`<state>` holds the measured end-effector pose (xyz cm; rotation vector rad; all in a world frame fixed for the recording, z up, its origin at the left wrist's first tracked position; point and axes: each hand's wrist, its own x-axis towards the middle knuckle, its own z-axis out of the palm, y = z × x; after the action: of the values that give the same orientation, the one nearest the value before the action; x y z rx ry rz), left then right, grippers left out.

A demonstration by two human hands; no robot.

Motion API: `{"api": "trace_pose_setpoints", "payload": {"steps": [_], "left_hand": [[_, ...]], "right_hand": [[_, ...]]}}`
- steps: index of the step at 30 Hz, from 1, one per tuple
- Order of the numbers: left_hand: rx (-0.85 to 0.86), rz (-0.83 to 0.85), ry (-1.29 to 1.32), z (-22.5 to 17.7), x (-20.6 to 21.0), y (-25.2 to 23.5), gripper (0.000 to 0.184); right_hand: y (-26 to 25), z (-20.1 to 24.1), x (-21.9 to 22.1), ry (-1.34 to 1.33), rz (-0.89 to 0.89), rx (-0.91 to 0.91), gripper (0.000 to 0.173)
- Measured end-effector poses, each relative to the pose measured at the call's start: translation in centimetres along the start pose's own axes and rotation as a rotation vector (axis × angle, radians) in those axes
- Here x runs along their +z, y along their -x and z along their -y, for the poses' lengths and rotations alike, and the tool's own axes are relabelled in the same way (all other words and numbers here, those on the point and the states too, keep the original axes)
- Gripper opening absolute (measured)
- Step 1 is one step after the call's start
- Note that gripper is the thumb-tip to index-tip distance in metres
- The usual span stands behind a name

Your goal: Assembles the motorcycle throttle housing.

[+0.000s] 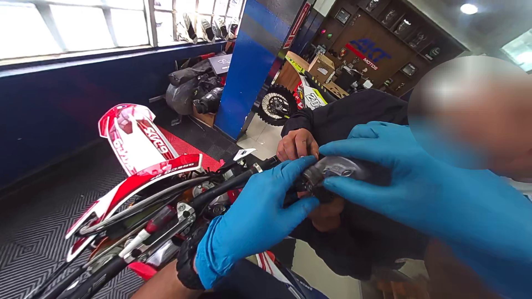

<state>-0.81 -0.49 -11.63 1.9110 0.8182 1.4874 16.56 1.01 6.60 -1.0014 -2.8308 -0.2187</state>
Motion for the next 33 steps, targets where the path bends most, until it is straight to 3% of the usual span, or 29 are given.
{"api": "trace_pose_setpoints", "payload": {"steps": [5,13,19,33], "left_hand": [[0.019,-0.029,0.012,-0.1,0.2,-0.1,0.057],[-0.008,-0.111,0.386,-0.4,-0.7,-1.7,0.047],[-0.006,-0.143,0.436,-0.1,-0.6,-2.2,0.035],[-0.024,-0.153,0.237,-0.8,-1.0,-2.5,0.028]], "right_hand": [[-0.5,-1.2,-0.4,-0.107,0.060,0.055,0.028],[-0.7,-5.6,1.5,-0.718,0.031,0.086,0.032],[-0.9,-6.1,1.7,-0.785,0.029,0.123,0.025],[-0.2,-8.8,4.5,-0.915,0.133,0.030,0.034]]}}
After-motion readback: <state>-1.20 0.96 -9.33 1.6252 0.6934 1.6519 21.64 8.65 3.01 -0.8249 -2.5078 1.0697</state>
